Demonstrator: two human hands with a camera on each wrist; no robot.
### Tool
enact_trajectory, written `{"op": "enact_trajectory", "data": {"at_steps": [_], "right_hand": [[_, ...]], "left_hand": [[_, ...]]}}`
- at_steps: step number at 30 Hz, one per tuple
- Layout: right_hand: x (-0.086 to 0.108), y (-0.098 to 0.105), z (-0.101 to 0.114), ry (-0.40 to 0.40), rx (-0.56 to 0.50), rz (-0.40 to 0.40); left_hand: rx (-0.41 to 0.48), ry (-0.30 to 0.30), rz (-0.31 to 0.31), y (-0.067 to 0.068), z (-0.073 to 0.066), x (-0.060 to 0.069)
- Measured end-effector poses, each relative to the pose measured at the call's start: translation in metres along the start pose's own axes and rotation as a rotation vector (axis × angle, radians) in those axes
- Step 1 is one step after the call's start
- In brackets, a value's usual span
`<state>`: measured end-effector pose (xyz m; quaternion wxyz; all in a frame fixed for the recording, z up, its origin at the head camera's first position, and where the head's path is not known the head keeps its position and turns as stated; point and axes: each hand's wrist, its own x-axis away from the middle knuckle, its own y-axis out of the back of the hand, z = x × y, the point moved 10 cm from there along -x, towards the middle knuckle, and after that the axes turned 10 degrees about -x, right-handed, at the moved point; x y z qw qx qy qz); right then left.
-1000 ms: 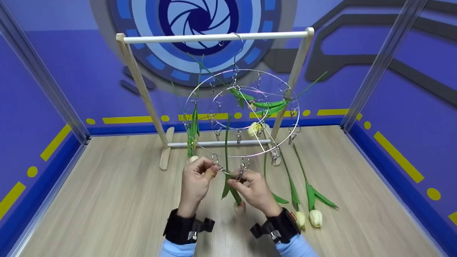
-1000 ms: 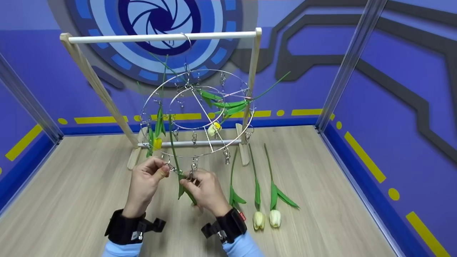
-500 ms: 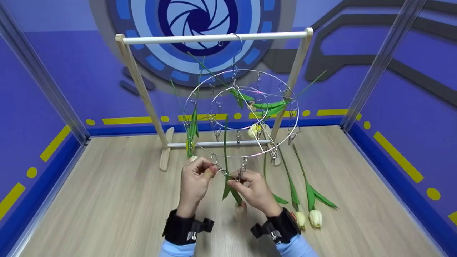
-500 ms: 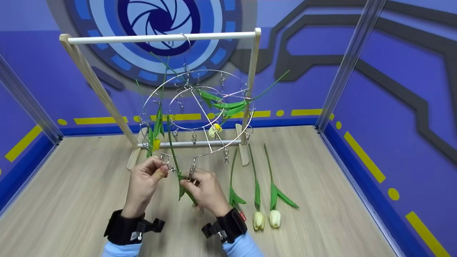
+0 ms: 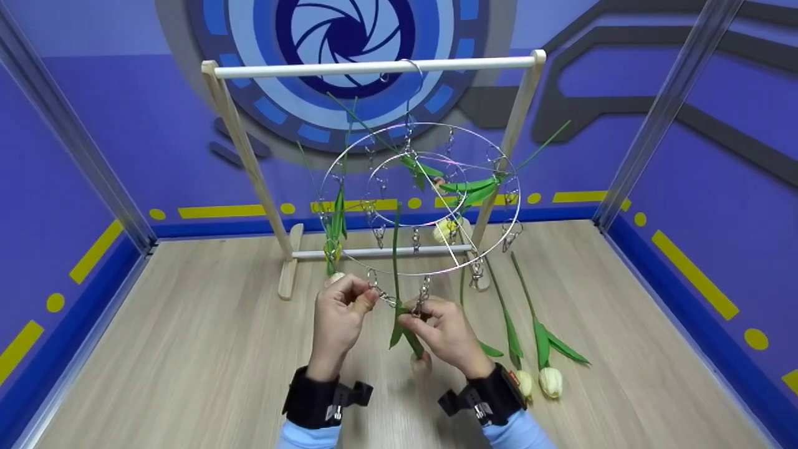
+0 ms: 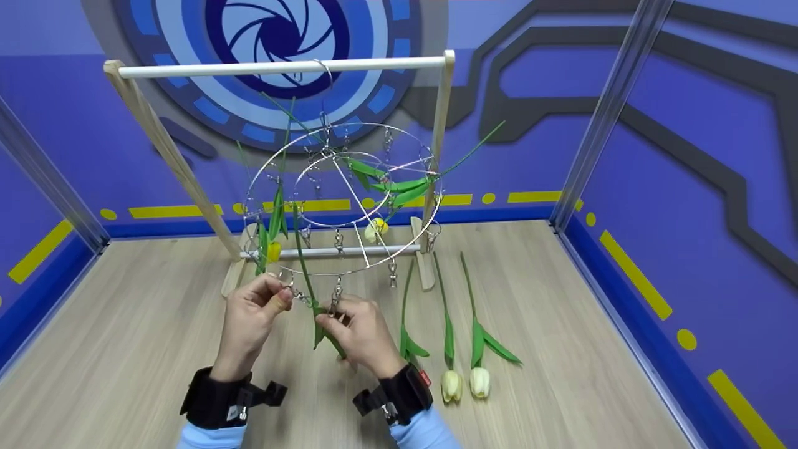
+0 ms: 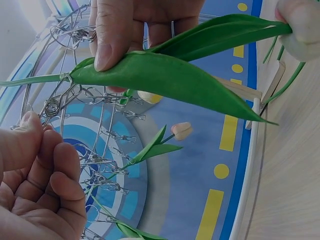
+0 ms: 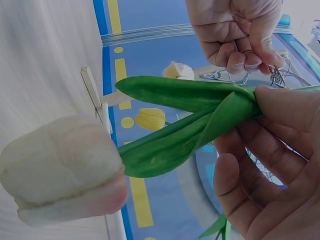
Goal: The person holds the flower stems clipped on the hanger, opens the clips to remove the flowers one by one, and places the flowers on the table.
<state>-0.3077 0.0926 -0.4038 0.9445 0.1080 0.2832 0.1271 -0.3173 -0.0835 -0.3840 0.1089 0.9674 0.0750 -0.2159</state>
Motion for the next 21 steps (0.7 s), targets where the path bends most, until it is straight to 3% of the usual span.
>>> {"op": "enact_trajectory", "data": {"at_steps": [21], "right_hand": [[0.0000, 0.0014, 0.0033, 0.041, -0.005, 0.014]], "left_hand": [[-0.021, 0.038, 0.005, 0.0002, 0.0030, -0.0005]]}}
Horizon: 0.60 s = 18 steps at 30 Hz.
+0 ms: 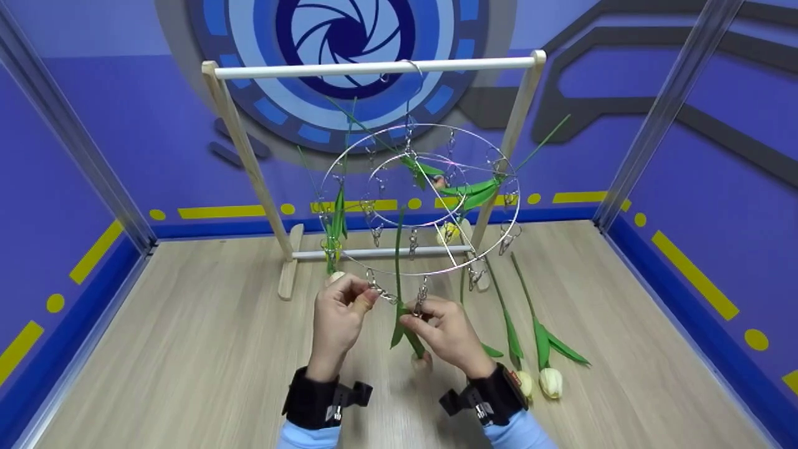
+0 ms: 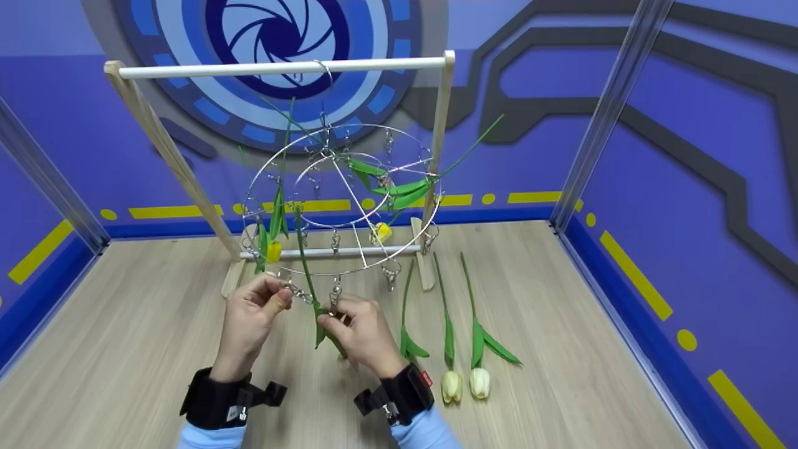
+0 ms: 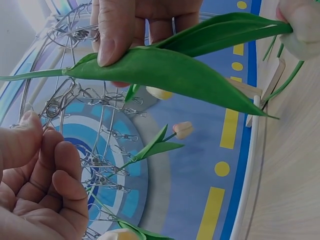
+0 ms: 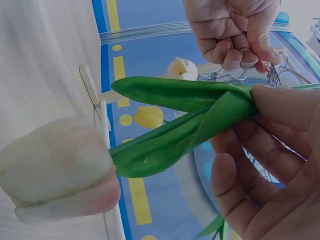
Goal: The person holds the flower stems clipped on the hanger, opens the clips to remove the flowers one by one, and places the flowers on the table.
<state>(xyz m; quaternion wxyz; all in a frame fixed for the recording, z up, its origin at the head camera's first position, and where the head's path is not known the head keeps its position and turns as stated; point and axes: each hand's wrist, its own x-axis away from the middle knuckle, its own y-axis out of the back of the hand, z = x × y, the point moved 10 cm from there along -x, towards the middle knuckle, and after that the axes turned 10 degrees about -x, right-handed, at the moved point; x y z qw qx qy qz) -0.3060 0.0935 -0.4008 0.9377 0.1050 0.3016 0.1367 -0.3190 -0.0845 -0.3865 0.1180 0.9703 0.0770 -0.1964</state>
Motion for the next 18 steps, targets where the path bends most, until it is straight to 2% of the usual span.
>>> {"op": "enact_trajectory", "data": {"at_steps": [10, 18], "right_hand": [[0.0003, 0.0004, 0.0024, 0.001, -0.015, -0.006], [-0.0001, 0.0005, 0.0021, -0.008, -0.015, 0.003]], "left_hand": [[-0.034, -0.017, -0.019, 0.0024, -0.0018, 0.0008], [-0.015, -0.026, -0.031, 0.0035, -0.0001, -0.0008]]}}
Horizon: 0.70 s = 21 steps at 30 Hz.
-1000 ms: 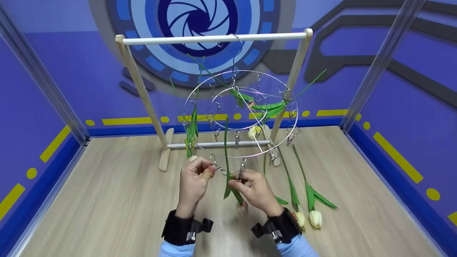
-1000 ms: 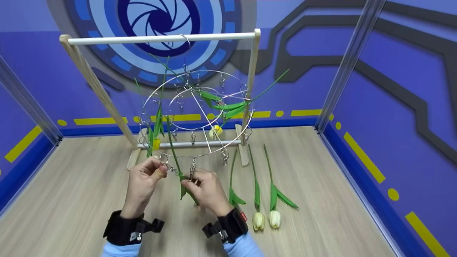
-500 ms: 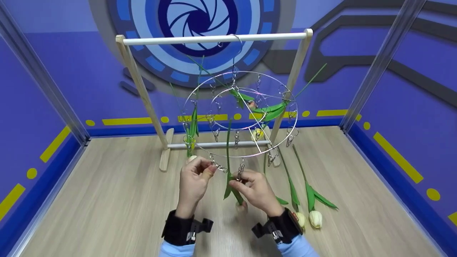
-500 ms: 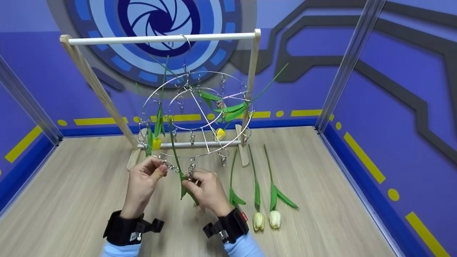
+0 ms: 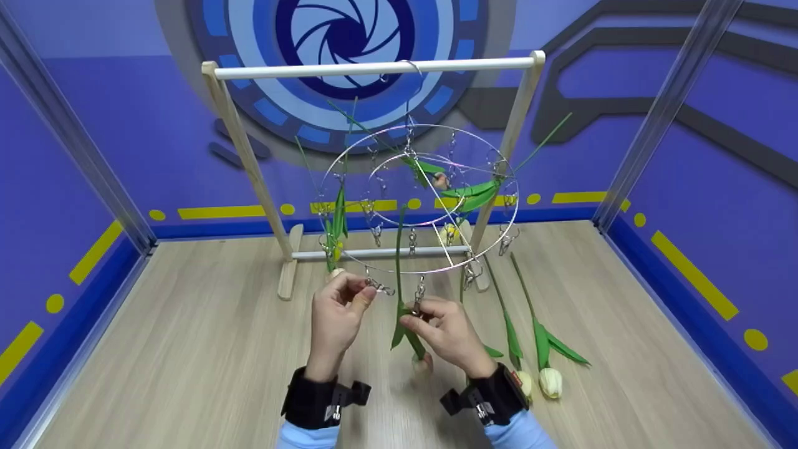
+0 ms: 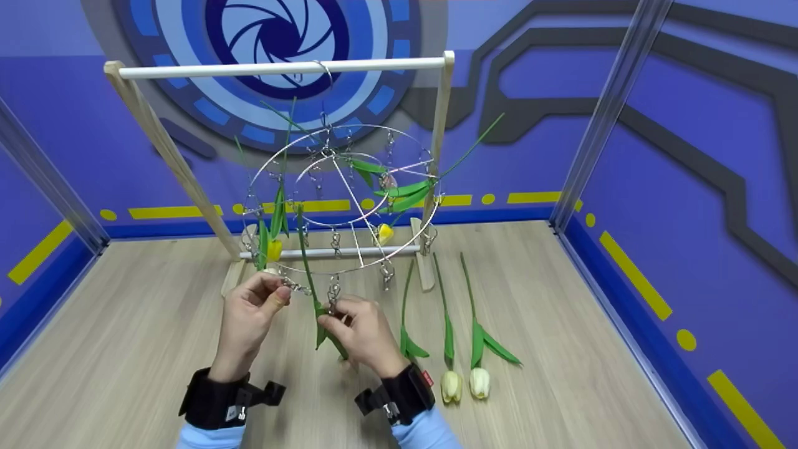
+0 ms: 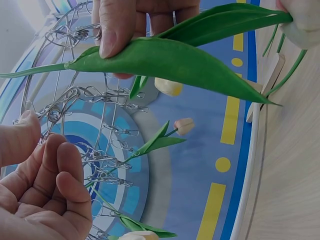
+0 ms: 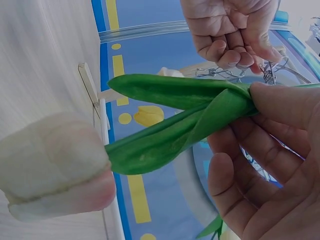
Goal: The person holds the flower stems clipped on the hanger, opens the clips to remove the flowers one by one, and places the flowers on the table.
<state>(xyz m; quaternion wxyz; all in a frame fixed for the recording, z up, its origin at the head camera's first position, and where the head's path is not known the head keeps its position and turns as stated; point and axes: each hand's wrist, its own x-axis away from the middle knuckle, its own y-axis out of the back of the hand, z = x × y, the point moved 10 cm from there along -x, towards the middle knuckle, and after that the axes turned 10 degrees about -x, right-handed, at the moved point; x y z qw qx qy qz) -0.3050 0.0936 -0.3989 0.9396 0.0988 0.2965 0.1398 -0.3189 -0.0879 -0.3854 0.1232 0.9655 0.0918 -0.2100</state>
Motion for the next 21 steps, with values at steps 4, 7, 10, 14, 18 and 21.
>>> {"op": "enact_trajectory", "data": {"at_steps": [4, 7, 10, 14, 18, 21], "right_hand": [[-0.0001, 0.0009, -0.0013, -0.001, 0.005, 0.001], [-0.0001, 0.0010, -0.0022, 0.003, 0.012, 0.008], [0.0002, 0.0003, -0.0029, -0.001, 0.027, 0.021], [0.0012, -0.0001, -0.0033, -0.014, 0.051, 0.034], [0.0017, 0.0004, -0.0024, -0.014, 0.068, 0.041], [0.0022, 0.0007, -0.0008, -0.017, 0.070, 0.047]], "left_hand": [[-0.003, 0.010, -0.013, 0.0012, 0.0010, -0.0005], [-0.007, 0.015, -0.023, 0.0020, 0.0013, -0.0004], [-0.011, 0.014, -0.034, 0.0030, 0.0007, -0.0001], [-0.001, 0.009, -0.046, 0.0040, 0.0003, -0.0001], [0.016, 0.011, -0.053, 0.0050, 0.0010, -0.0006], [0.022, 0.016, -0.061, 0.0060, 0.0016, -0.0011]]}}
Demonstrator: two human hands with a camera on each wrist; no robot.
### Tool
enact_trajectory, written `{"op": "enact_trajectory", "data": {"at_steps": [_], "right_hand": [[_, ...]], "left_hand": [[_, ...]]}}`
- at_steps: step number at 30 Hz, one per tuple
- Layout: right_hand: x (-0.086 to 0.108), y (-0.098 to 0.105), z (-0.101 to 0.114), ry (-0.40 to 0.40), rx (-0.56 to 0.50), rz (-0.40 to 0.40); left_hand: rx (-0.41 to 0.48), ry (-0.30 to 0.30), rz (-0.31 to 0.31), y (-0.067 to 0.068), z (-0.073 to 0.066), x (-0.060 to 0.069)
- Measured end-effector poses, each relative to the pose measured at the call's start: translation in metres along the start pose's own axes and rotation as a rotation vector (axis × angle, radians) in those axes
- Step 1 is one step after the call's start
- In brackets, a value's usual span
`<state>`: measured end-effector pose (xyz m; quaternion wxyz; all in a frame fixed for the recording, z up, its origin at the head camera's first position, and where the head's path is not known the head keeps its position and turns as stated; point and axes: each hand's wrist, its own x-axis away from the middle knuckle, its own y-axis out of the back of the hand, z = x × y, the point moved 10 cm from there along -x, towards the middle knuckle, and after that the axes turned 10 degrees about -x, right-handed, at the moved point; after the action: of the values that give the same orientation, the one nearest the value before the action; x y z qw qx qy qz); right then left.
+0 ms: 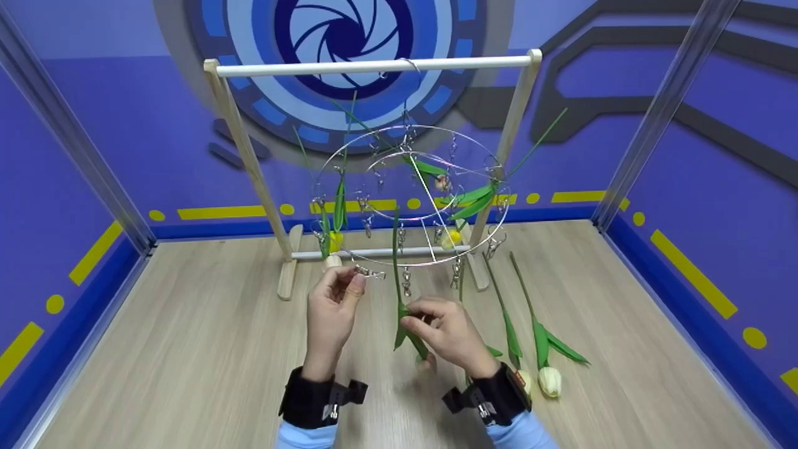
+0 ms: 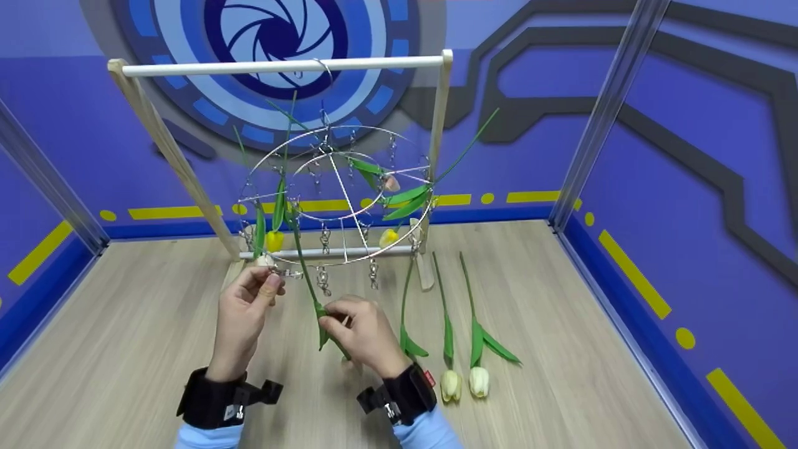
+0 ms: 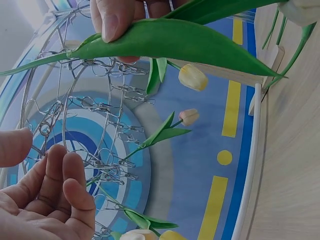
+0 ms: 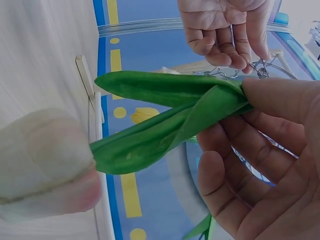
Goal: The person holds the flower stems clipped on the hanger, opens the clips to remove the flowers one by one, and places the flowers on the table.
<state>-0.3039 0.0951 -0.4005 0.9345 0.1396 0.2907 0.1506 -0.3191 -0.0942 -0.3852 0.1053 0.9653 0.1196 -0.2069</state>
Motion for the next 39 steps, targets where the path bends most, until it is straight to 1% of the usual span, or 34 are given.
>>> {"op": "enact_trajectory", "data": {"at_steps": [6, 9, 14, 22, 26, 29, 32, 35, 39], "right_hand": [[0.000, 0.000, 0.001, -0.032, -0.007, 0.022], [0.000, 0.001, 0.001, -0.031, -0.005, 0.026], [0.001, 0.002, 0.001, -0.016, -0.008, 0.031], [0.003, 0.005, -0.001, -0.042, -0.001, 0.024], [0.003, 0.007, -0.001, -0.048, -0.007, 0.012], [0.004, 0.008, 0.000, -0.042, -0.015, 0.002], [0.004, 0.010, 0.003, -0.021, -0.016, -0.012], [0.005, 0.012, 0.006, 0.008, -0.008, -0.028], [0.007, 0.016, 0.009, 0.034, -0.010, -0.046]], "left_hand": [[0.018, 0.038, -0.020, 0.004, 0.002, -0.001], [0.025, 0.049, -0.026, 0.005, 0.003, -0.001], [0.024, 0.047, -0.017, 0.005, 0.003, -0.001], [0.016, 0.051, 0.009, 0.003, 0.004, -0.002], [-0.030, 0.046, 0.041, -0.001, 0.004, -0.002], [-0.085, 0.038, 0.056, -0.003, 0.002, -0.001], [-0.156, 0.010, 0.056, -0.004, -0.001, 0.000], [-0.228, -0.030, 0.047, -0.004, -0.004, 0.001], [-0.289, -0.076, 0.044, -0.006, -0.007, 0.003]]}}
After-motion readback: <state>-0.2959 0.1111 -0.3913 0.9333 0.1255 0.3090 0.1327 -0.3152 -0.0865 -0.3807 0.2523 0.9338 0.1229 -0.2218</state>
